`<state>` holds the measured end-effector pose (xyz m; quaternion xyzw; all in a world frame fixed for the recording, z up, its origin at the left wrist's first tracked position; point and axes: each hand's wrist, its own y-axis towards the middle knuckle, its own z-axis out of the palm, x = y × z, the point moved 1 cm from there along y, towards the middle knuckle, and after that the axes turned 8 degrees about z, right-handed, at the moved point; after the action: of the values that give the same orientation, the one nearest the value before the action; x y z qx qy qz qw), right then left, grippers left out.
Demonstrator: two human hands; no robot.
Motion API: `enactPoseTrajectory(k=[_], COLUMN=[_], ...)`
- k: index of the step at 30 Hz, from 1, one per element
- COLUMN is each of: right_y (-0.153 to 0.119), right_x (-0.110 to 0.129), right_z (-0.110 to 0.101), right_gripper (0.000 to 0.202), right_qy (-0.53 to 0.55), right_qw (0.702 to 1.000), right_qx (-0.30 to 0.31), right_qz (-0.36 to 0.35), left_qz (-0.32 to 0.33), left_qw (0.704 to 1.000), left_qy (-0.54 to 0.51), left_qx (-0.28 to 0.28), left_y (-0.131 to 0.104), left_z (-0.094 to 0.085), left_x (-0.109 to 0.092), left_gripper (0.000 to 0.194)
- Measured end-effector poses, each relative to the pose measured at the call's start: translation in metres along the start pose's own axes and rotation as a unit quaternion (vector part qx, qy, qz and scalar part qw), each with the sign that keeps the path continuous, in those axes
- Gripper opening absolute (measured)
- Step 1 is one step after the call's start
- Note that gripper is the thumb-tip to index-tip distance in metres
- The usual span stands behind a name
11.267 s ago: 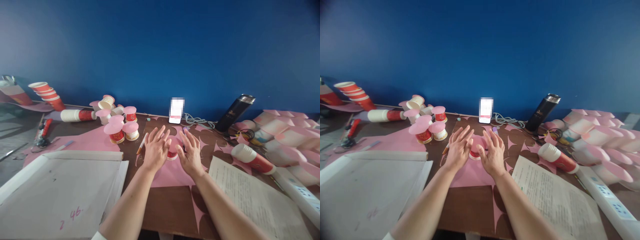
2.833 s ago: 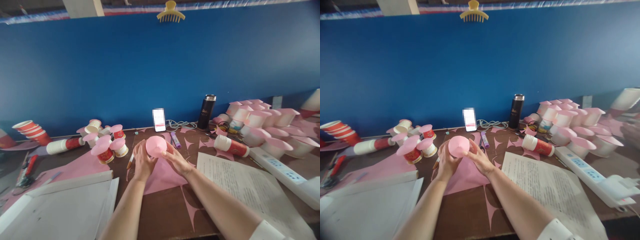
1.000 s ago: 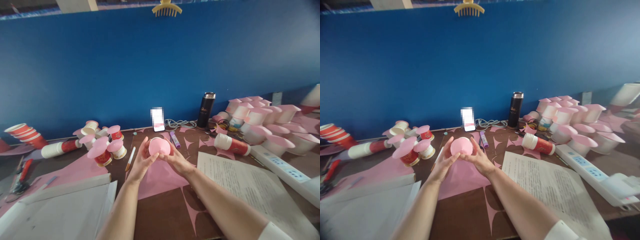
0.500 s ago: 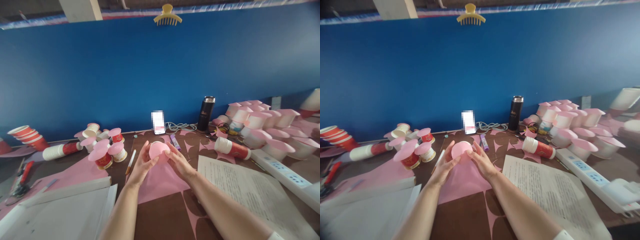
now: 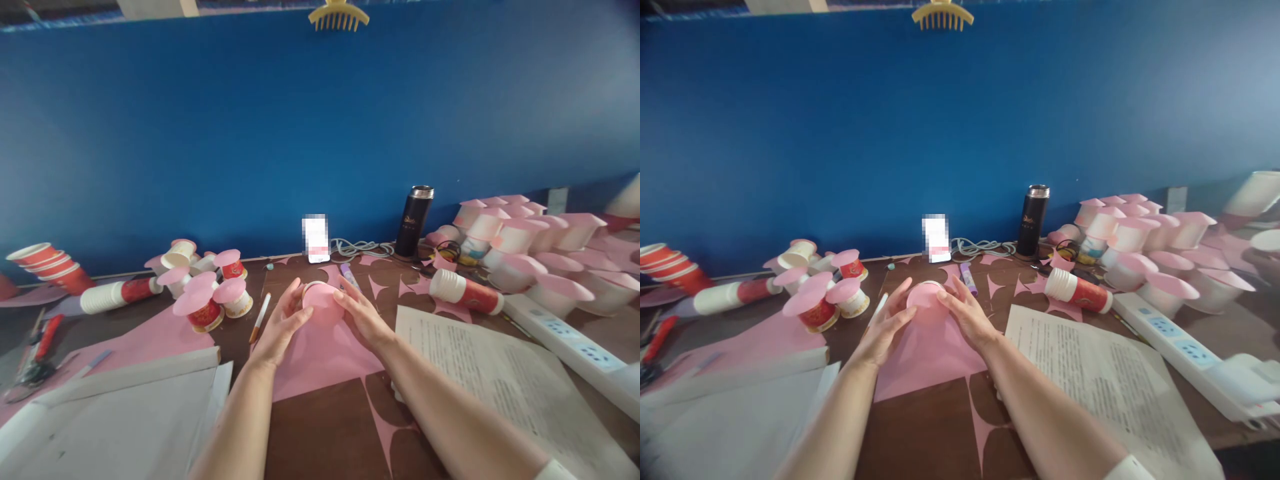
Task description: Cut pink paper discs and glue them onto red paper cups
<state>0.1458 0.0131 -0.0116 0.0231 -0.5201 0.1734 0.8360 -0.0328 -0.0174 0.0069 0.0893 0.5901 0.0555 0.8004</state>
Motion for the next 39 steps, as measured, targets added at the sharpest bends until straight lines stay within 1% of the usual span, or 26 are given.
enactPoseTrajectory(k=[5, 10, 14, 20, 27, 29, 32, 35, 39], right_y=[-0.003, -0.004, -0.006, -0.008, -0.010, -0.012, -0.013, -0.013, -0.013], right_x=[0.003, 0.005, 0.006, 0.009, 0.011, 0.011, 0.011, 0.010, 0.010], right_z=[0.001, 0.001, 0.002, 0.008, 0.008, 0.008, 0.010, 0.012, 0.014], right_gripper=[0.078, 0.073, 0.072, 0.084, 0.083, 0.083, 0.089, 0.095, 0.094], right_qy=[-0.013, -0.030, -0.046, -0.033, -0.060, -0.070, -0.087, -0.101, -0.115], right_qw=[1.000, 1.000, 0.999, 0.999, 0.998, 0.997, 0.996, 0.994, 0.992], right_qx=[0.001, -0.002, -0.015, -0.003, -0.021, -0.017, -0.011, -0.025, -0.035], right_qz=[-0.003, -0.007, -0.001, 0.006, 0.016, 0.018, 0.015, 0.019, 0.024], left_qz=[0.004, 0.007, -0.002, -0.012, -0.018, -0.018, -0.017, -0.016, -0.017], left_qw=[1.000, 1.000, 0.999, 0.997, 0.996, 0.996, 0.995, 0.993, 0.991], left_qy=[0.013, 0.007, 0.030, 0.053, 0.056, 0.060, 0.062, 0.074, 0.090], left_qx=[0.016, 0.025, 0.040, 0.060, 0.069, 0.069, 0.079, 0.091, 0.096], left_y=[0.000, 0.001, 0.002, 0.001, 0.001, 0.001, 0.001, 0.001, 0.000], left_z=[-0.001, -0.004, -0.004, -0.001, -0.003, -0.004, -0.003, -0.001, 0.001], left_x=[0.000, 0.002, 0.002, 0.003, 0.003, 0.004, 0.004, 0.003, 0.001], left_gripper=[0.075, 0.073, 0.075, 0.078, 0.078, 0.079, 0.081, 0.082, 0.081])
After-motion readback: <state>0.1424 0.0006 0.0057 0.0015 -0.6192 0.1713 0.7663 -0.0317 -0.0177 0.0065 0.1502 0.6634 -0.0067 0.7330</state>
